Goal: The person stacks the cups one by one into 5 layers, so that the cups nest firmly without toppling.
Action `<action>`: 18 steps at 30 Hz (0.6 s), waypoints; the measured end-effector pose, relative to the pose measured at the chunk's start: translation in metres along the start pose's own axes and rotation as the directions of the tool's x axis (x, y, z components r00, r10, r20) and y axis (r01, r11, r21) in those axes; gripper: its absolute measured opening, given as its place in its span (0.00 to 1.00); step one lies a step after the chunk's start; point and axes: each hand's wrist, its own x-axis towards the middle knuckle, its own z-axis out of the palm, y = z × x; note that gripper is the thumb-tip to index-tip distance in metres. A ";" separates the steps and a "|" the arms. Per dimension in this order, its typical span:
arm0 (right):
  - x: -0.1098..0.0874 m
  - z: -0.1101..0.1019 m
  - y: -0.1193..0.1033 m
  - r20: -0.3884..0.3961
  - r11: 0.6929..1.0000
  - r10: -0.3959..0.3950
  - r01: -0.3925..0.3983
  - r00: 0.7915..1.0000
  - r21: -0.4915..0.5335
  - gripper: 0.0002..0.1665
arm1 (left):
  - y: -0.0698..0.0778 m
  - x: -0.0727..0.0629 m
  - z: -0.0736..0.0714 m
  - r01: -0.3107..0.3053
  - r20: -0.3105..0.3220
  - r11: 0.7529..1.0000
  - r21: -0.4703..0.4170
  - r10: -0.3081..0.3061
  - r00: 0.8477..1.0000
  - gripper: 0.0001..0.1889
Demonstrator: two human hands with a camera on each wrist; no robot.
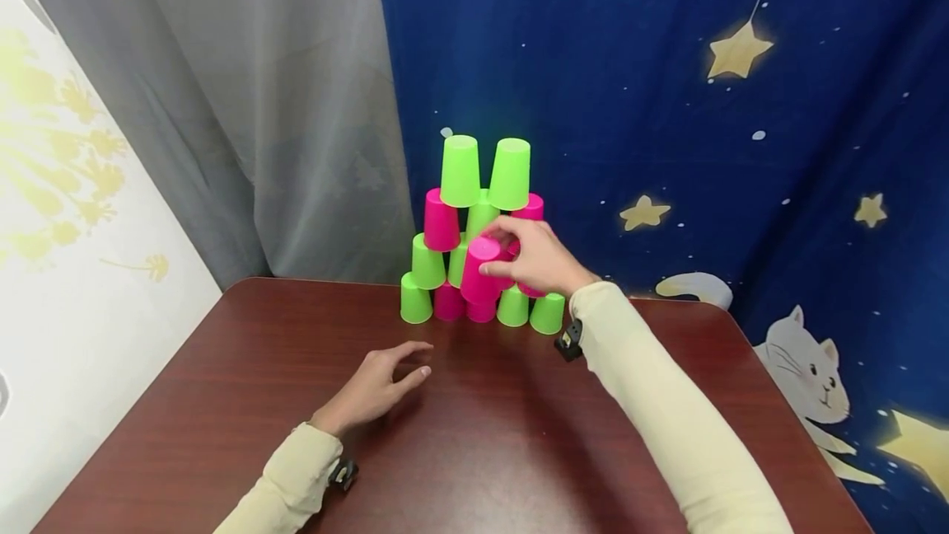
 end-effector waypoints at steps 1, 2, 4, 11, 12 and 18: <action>0.002 -0.005 -0.004 0.003 1.000 0.000 0.000 1.000 -0.010 0.29 | -0.001 -0.002 0.001 0.005 0.002 1.000 0.004 -0.005 1.000 0.19; 0.004 -0.011 -0.007 0.004 1.000 -0.001 0.001 1.000 -0.020 0.29 | -0.001 -0.003 0.001 0.013 0.005 1.000 0.002 -0.013 1.000 0.18; 0.009 -0.022 -0.015 0.007 1.000 -0.001 0.002 1.000 -0.031 0.29 | -0.003 -0.006 0.002 0.013 -0.003 1.000 -0.012 -0.013 1.000 0.18; 0.020 -0.060 -0.045 0.021 0.991 -0.059 0.061 0.998 -0.118 0.28 | -0.003 -0.015 0.005 0.000 -0.027 0.998 -0.063 -0.001 1.000 0.16; 0.022 -0.066 -0.049 0.020 0.987 -0.078 0.080 0.997 -0.137 0.28 | -0.003 -0.016 0.006 -0.001 -0.028 0.998 -0.062 -0.001 1.000 0.16; 0.034 -0.101 -0.081 -0.004 0.967 -0.144 0.140 0.990 -0.213 0.26 | -0.001 -0.022 0.008 0.035 -0.007 0.997 -0.070 -0.035 0.999 0.17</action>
